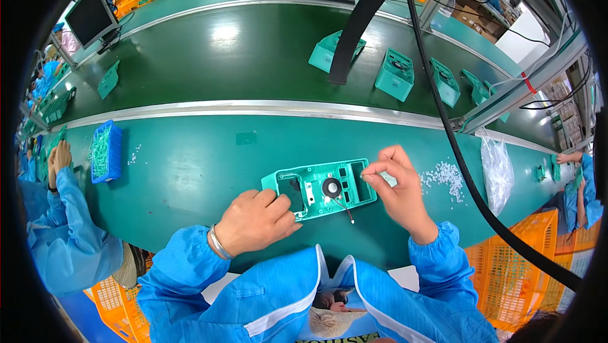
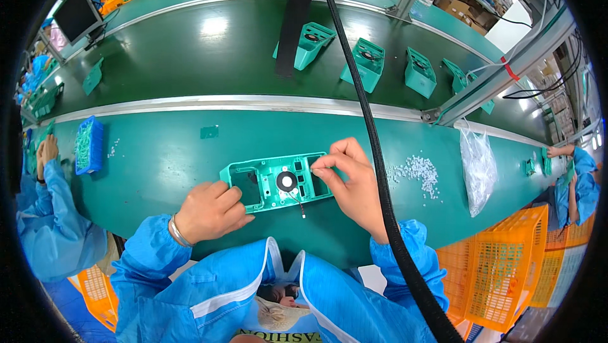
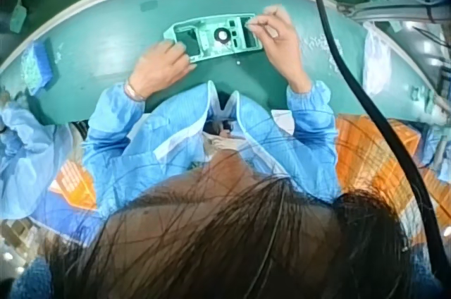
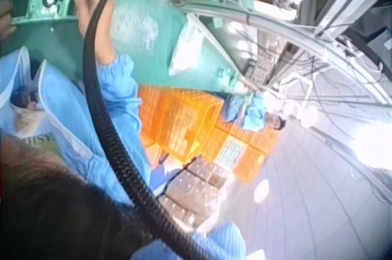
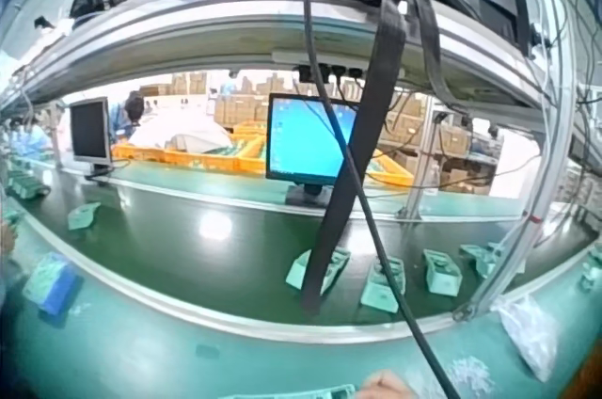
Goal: The person assembles small electronic components into a green plastic casing by hand, placing them onto a circuit board.
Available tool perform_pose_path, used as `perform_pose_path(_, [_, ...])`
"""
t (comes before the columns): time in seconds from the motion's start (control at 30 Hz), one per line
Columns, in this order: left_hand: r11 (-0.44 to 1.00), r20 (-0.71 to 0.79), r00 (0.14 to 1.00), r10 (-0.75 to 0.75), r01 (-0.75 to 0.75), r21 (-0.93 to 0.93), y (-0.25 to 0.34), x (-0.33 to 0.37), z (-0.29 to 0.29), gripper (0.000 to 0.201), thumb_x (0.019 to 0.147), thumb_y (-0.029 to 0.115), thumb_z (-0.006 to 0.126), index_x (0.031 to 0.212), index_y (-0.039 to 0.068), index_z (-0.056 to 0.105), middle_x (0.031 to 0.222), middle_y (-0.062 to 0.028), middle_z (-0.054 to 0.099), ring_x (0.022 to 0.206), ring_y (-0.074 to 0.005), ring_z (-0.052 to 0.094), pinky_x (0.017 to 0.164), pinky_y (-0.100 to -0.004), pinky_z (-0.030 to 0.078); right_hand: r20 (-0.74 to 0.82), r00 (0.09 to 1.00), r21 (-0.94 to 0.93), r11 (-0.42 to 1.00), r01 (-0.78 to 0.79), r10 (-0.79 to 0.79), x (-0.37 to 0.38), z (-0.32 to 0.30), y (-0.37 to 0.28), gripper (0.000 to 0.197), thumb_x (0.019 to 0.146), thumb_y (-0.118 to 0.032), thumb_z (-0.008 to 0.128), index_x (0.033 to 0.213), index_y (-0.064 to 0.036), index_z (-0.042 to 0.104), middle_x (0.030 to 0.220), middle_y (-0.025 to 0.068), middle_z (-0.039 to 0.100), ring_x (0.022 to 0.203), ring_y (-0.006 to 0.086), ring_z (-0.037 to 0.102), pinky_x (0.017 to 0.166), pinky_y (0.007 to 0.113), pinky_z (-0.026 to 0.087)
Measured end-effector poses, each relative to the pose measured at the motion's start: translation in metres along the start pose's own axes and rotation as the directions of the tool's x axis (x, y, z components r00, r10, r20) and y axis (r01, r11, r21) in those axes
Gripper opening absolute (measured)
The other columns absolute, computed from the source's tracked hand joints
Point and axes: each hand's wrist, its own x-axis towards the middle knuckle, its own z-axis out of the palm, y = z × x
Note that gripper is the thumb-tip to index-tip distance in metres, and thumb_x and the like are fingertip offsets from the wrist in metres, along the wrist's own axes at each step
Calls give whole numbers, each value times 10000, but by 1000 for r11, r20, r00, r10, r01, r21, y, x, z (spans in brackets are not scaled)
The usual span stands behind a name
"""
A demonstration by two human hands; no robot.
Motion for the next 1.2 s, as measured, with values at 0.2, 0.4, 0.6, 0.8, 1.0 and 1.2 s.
perform_pose_path(0.2, [1000,-18,1000,1,-1,-1,-2,0,3,299,793,349,788,725,158,567,794,-11,500,708,-175,548,535,-323,447,7,1000,-8,1000,-12,12,9,14,19,85,855,-33,778,928,-41,734,939,47,487,925,217,521,783,333,449])
perform_pose_path(0.4, [1000,-17,1000,-6,6,-26,-1,-3,0,367,706,331,841,720,141,528,882,-35,582,713,-194,553,536,-346,463,16,995,-188,977,102,-100,15,30,23,117,804,-71,813,894,-105,746,925,22,492,916,234,513,844,374,406])
perform_pose_path(0.6, [1000,-19,1000,6,-6,-16,-2,1,0,294,788,355,786,755,157,572,815,-14,515,708,-176,543,531,-318,437,-9,985,-314,936,161,-173,18,33,25,110,785,-97,828,863,-127,756,888,7,506,899,226,525,855,383,384])
perform_pose_path(0.8, [1000,-41,999,3,-4,-18,0,0,2,296,788,348,784,772,155,561,818,-17,515,707,-170,539,527,-310,433,-27,986,-328,933,146,-164,19,37,24,99,777,-106,834,842,-122,761,864,5,508,883,226,530,861,387,388])
perform_pose_path(1.0, [1000,-55,998,-5,3,-25,2,-1,3,307,777,350,786,773,149,554,815,-18,505,705,-169,535,533,-313,437,-41,984,-366,919,146,-173,20,43,22,109,757,-101,836,829,-123,756,866,8,534,892,235,547,871,402,391])
perform_pose_path(1.2, [999,-78,997,-11,7,-46,3,0,3,349,724,330,829,752,146,534,842,-26,554,668,-176,536,519,-325,441,-73,967,-479,859,181,-244,17,48,17,134,725,-88,831,825,-118,747,869,16,551,912,254,560,894,422,394])
